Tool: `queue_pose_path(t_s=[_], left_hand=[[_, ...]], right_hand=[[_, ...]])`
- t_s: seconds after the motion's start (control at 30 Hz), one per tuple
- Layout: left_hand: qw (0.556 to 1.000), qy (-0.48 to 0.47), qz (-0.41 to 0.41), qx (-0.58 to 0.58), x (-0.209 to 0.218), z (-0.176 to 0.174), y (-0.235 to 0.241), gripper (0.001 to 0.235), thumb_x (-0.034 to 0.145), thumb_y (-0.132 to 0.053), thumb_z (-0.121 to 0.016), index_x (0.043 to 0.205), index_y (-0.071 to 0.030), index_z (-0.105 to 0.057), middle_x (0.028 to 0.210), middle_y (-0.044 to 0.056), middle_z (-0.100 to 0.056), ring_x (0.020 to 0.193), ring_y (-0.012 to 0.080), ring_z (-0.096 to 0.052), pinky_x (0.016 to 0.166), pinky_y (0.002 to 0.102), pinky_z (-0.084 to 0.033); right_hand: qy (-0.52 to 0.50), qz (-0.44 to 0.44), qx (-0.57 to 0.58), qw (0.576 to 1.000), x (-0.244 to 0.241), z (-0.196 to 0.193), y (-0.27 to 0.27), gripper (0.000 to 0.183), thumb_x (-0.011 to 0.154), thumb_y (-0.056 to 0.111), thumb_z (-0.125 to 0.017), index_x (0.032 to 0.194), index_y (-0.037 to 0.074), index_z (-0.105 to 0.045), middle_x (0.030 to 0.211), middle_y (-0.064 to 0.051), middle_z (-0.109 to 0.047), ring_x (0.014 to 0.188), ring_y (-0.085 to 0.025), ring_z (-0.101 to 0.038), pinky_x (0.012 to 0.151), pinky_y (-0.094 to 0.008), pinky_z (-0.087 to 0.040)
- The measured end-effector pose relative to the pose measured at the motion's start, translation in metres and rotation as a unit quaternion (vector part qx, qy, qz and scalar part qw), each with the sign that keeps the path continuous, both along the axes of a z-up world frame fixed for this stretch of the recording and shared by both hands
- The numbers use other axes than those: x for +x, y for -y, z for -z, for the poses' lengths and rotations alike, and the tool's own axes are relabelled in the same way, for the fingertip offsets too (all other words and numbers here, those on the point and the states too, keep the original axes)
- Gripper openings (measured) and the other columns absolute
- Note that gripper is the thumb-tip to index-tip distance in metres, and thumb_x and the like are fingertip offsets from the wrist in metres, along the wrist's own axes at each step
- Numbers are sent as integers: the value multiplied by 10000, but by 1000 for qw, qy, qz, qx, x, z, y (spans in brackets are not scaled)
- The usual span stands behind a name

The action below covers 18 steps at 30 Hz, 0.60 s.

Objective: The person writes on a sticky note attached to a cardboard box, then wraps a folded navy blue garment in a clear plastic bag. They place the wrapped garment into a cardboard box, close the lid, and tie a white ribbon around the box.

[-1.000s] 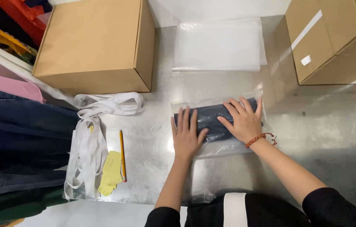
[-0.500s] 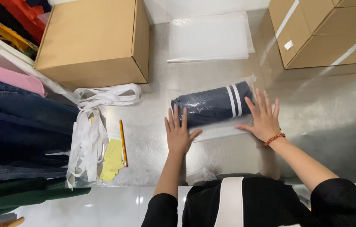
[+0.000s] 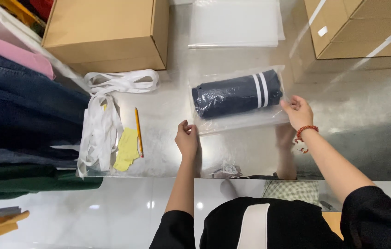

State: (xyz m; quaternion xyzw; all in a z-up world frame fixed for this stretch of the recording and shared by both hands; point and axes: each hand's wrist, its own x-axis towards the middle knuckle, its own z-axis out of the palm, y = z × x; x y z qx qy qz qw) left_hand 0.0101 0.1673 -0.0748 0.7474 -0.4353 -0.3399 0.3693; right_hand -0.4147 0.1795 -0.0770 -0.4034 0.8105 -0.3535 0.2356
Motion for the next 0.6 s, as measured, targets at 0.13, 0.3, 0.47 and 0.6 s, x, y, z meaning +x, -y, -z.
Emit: queue_pose_path(t_s=[0.13, 0.3, 0.47, 0.6], left_hand=[[998, -34, 31, 49, 15, 8, 5, 484, 890, -373, -835, 1325, -183, -740, 965, 18, -814, 977, 241, -787, 878, 396, -618], [997, -32, 37, 58, 14, 15, 7, 386, 869, -311, -862, 1246, -255, -797, 831, -24, -756, 911, 210, -773, 872, 389, -618], [997, -44, 18, 60, 19, -3, -4, 450, 889, -281, -856, 1324, -206, -768, 866, 29, -742, 979, 248, -758, 935, 414, -605], [996, -41, 20, 77, 33, -12, -18, 498, 925, -273, -837, 1401, -172, -733, 892, 47, -731, 1023, 256, -745, 975, 430, -595]], right_hand=[[-14, -17, 55, 998, -44, 29, 23, 654, 1025, 683, -771, 1436, 182, -682, 1318, -55, -723, 1255, -259, -653, 1038, -432, -541], [-8, -70, 135, 988, -40, -2, 20, 381, 939, 408, -738, 1314, 349, -762, 1259, -7, -755, 1205, -271, -679, 971, -445, -576], [103, -68, 70, 990, -19, -39, 40, 400, 1061, 255, -615, 1430, 106, -657, 1315, -237, -690, 1113, -412, -700, 826, -515, -622], [73, -126, 49, 988, 13, -78, 65, 613, 1117, 561, -616, 1553, 137, -542, 1526, -232, -556, 1353, -440, -552, 907, -560, -598]])
